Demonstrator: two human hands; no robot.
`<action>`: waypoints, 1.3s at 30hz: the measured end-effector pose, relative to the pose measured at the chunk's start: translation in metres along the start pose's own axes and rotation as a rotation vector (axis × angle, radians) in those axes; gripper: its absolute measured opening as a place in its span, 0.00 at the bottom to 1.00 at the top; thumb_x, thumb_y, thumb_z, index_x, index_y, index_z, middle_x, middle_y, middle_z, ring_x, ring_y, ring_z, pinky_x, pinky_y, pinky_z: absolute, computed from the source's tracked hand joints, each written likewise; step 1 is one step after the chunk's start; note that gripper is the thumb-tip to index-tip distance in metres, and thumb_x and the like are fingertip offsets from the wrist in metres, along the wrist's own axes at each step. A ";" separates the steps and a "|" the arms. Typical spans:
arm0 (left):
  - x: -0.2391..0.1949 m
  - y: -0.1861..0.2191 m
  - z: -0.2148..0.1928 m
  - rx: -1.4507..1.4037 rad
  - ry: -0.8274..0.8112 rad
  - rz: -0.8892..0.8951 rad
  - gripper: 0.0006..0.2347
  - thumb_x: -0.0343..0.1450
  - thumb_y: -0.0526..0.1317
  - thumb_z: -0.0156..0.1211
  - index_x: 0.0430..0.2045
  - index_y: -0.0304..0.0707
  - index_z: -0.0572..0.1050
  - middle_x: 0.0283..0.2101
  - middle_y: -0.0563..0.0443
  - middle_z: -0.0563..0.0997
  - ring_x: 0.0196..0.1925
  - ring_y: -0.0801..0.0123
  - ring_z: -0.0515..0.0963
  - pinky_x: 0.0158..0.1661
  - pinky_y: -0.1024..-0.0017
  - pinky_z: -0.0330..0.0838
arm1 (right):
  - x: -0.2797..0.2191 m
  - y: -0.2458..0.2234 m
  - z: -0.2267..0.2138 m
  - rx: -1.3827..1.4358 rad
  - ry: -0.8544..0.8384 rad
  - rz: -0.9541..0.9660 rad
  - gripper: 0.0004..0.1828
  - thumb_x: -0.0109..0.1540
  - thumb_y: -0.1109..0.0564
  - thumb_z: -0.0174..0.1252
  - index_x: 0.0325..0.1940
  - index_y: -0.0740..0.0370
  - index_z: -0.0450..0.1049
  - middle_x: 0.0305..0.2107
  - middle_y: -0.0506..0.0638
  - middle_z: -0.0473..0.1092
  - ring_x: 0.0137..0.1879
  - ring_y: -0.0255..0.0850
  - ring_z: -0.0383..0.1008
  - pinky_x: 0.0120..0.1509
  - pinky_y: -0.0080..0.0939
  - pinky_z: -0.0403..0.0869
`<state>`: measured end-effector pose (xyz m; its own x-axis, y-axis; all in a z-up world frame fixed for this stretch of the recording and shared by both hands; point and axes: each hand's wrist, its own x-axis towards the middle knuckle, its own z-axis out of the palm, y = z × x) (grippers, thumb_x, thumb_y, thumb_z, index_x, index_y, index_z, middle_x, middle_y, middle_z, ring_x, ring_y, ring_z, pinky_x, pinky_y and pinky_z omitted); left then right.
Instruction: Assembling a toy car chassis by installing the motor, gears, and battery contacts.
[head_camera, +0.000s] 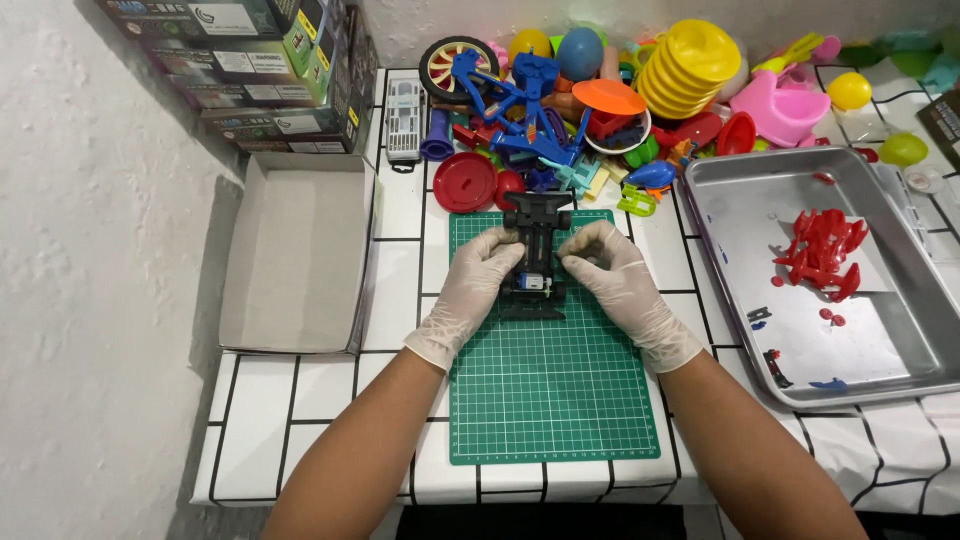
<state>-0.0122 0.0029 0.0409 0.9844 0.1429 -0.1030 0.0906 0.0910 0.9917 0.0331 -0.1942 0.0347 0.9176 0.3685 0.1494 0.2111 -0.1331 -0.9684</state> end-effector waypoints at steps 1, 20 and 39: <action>0.001 -0.002 -0.001 -0.001 -0.001 0.002 0.12 0.71 0.39 0.63 0.47 0.42 0.80 0.39 0.52 0.85 0.45 0.77 0.79 0.53 0.73 0.75 | 0.001 0.000 0.000 -0.001 0.001 -0.001 0.08 0.62 0.61 0.64 0.44 0.57 0.73 0.39 0.49 0.78 0.46 0.34 0.76 0.52 0.33 0.72; 0.002 -0.004 -0.002 0.042 0.021 -0.028 0.11 0.70 0.42 0.63 0.46 0.46 0.80 0.38 0.54 0.84 0.45 0.76 0.78 0.51 0.72 0.75 | 0.006 -0.009 -0.014 0.771 0.177 0.127 0.06 0.65 0.63 0.56 0.33 0.64 0.74 0.31 0.55 0.72 0.39 0.43 0.72 0.45 0.36 0.71; -0.012 0.012 0.005 -0.418 0.086 -0.081 0.12 0.69 0.40 0.63 0.47 0.46 0.78 0.45 0.50 0.82 0.50 0.62 0.80 0.53 0.60 0.77 | -0.066 -0.135 -0.058 -0.276 0.053 0.106 0.10 0.64 0.58 0.62 0.48 0.64 0.80 0.40 0.57 0.78 0.49 0.45 0.76 0.61 0.50 0.72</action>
<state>-0.0223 -0.0028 0.0546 0.9589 0.1985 -0.2029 0.0809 0.4941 0.8656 -0.0362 -0.2536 0.1673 0.9541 0.2917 0.0679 0.1905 -0.4163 -0.8890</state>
